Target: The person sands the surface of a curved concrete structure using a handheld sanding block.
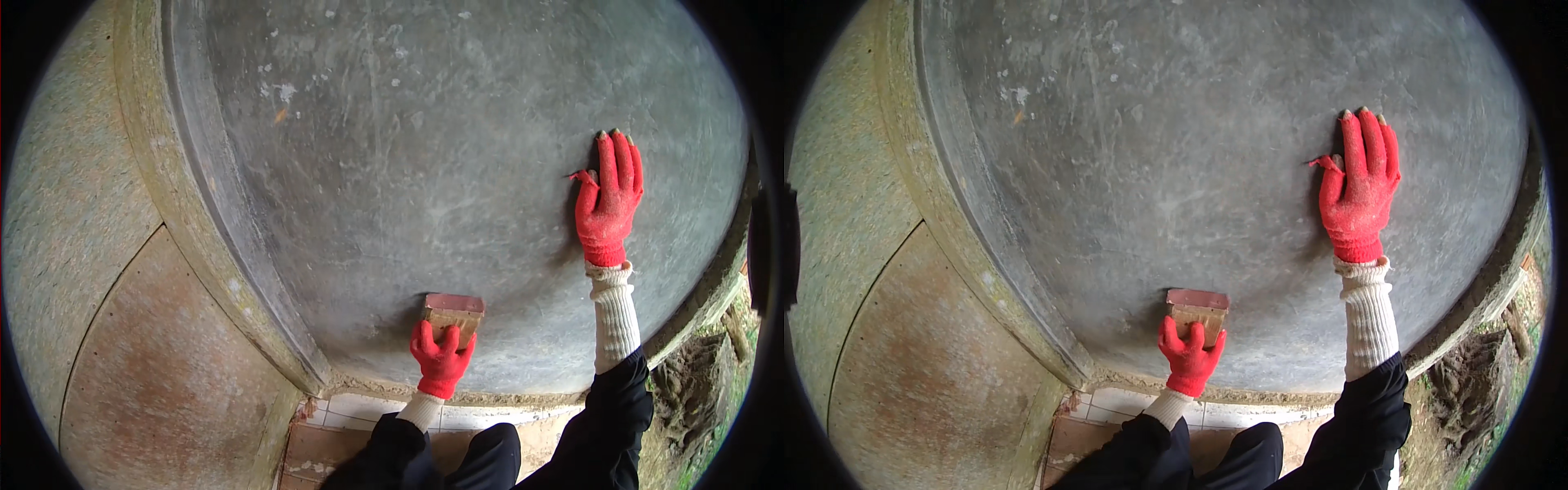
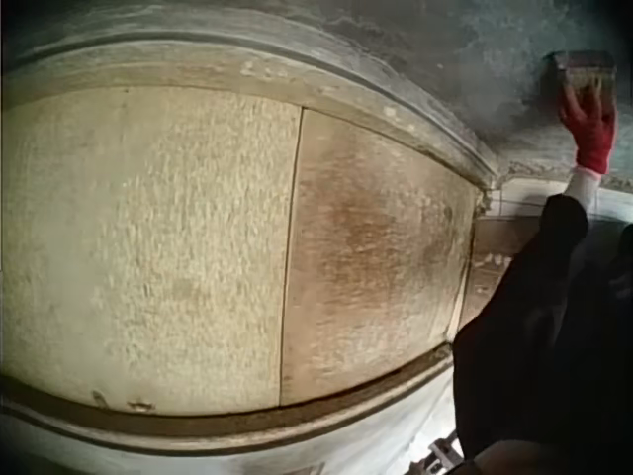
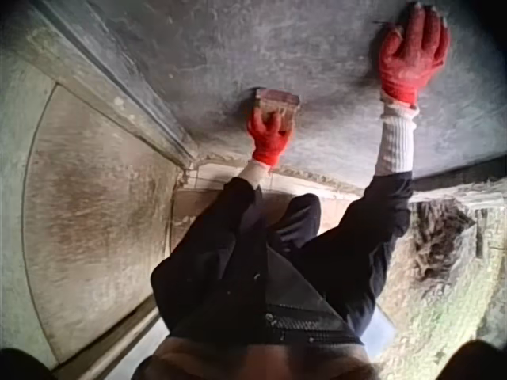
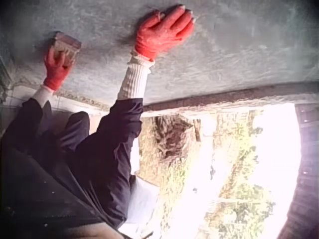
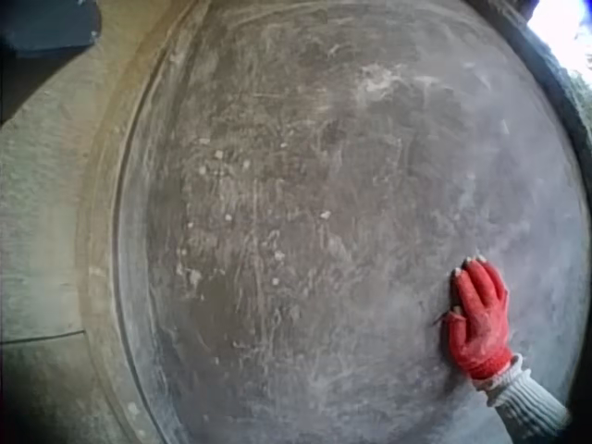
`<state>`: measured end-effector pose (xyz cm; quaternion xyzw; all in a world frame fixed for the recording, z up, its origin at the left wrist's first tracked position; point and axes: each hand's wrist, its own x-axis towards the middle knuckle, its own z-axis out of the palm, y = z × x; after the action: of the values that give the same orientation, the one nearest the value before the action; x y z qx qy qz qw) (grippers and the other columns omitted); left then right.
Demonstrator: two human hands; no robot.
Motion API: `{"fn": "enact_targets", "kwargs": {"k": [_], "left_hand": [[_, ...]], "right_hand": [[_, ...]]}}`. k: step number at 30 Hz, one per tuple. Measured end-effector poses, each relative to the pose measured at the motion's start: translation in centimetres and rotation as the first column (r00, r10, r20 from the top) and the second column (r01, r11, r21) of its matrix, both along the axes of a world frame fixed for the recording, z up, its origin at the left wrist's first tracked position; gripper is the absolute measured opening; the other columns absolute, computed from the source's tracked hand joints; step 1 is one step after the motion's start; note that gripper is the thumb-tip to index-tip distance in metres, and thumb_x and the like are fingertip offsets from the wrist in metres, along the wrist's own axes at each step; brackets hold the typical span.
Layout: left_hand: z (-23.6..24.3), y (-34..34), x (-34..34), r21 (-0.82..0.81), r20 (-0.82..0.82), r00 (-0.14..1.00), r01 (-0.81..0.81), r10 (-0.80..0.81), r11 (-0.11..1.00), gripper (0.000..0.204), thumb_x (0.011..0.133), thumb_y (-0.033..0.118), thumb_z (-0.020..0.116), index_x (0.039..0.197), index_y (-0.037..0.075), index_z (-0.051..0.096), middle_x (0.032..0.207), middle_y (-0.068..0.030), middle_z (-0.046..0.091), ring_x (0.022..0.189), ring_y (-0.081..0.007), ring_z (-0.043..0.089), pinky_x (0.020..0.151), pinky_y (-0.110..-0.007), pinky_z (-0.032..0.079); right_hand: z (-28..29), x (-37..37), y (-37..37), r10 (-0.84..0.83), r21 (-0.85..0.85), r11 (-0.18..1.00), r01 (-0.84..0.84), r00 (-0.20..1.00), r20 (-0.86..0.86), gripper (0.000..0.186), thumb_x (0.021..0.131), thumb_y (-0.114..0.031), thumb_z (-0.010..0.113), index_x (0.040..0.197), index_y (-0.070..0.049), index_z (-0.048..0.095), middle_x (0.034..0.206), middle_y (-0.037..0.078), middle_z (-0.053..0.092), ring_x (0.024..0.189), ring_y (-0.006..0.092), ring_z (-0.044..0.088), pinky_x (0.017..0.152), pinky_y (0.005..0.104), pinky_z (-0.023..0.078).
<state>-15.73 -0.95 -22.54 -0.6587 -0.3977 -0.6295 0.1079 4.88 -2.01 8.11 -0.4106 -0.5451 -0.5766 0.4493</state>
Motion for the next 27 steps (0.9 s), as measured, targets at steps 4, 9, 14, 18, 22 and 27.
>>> {"fn": "enact_targets", "kwargs": {"k": [4, 9, 14, 18, 22, 27], "left_hand": [[11.9, 1.5, -0.5, 0.160, -0.052, 0.997, -0.050, 0.059, 0.986, 0.051, 0.068, 0.032, 0.081, 0.110, 0.011, 0.059, 0.134, -0.0323, 0.039, 0.106, -0.0478, 0.051, 0.077, -0.054, 0.044], [24.1, 3.2, -3.9, 0.251, 0.051, 0.983, -0.183, 0.176, 0.951, 0.059, 0.074, 0.032, 0.077, 0.124, 0.011, 0.054, 0.140, -0.0324, 0.035, 0.110, -0.0501, 0.048, 0.086, -0.055, 0.041], [5.7, 3.7, -3.4, 0.047, -0.018, 1.000, -0.006, 0.007, 0.999, 0.053, 0.070, 0.036, 0.081, 0.107, 0.007, 0.056, 0.133, -0.0331, 0.039, 0.106, -0.0502, 0.049, 0.079, -0.055, 0.043], [-0.9, 3.4, -7.2, -0.025, -0.067, 0.996, -0.059, 0.057, 0.998, 0.057, 0.068, 0.036, 0.083, 0.110, 0.008, 0.056, 0.135, -0.0347, 0.035, 0.110, -0.0503, 0.046, 0.084, -0.057, 0.041], [15.6, 4.7, -6.5, 0.153, 0.016, 0.994, -0.106, 0.105, 0.982, 0.065, 0.074, 0.035, 0.078, 0.127, 0.009, 0.051, 0.141, -0.0343, 0.032, 0.114, -0.0506, 0.046, 0.091, -0.056, 0.039], [26.7, 5.2, -9.2, 0.282, 0.021, 0.978, -0.204, 0.207, 0.937, 0.064, 0.077, 0.034, 0.075, 0.130, 0.009, 0.050, 0.142, -0.0311, 0.034, 0.115, -0.0489, 0.046, 0.093, -0.055, 0.039]], "right_hand": [[-0.3, 1.2, -0.6, -0.042, -0.019, 0.999, 0.042, 0.999, 0.006, 0.052, 0.077, -0.006, 0.058, 0.129, -0.003, 0.057, 0.133, 0.020, 0.053, 0.125, 0.0430, 0.047, 0.107, 0.0490, 0.037], [0.9, -0.1, -0.1, -0.033, -0.004, 0.999, 0.033, 0.999, 0.024, 0.051, 0.076, -0.007, 0.059, 0.127, -0.002, 0.057, 0.131, 0.020, 0.054, 0.120, 0.0439, 0.048, 0.105, 0.0492, 0.037], [-4.2, -3.8, -1.9, 0.094, -0.214, 0.976, -0.040, 0.964, 0.247, 0.054, 0.065, -0.022, 0.068, 0.116, -0.005, 0.061, 0.110, 0.019, 0.055, 0.101, 0.0399, 0.053, 0.094, 0.0561, 0.039], [-11.2, -5.0, -0.1, 0.153, -0.482, 0.871, 0.092, 0.882, 0.446, 0.046, 0.077, -0.034, 0.064, 0.120, -0.016, 0.063, 0.127, 0.008, 0.055, 0.113, 0.0365, 0.050, 0.097, 0.0556, 0.041], [-12.0, -3.2, -0.6, 0.116, -0.502, 0.856, 0.119, 0.904, 0.412, 0.048, 0.075, -0.033, 0.065, 0.120, -0.018, 0.063, 0.127, 0.008, 0.055, 0.113, 0.0354, 0.050, 0.097, 0.0558, 0.041], [-11.9, -4.9, 0.1, 0.128, -0.451, 0.889, 0.078, 0.904, 0.408, 0.049, 0.074, -0.033, 0.065, 0.121, -0.020, 0.063, 0.127, 0.007, 0.054, 0.114, 0.0346, 0.050, 0.097, 0.0561, 0.040]]}}
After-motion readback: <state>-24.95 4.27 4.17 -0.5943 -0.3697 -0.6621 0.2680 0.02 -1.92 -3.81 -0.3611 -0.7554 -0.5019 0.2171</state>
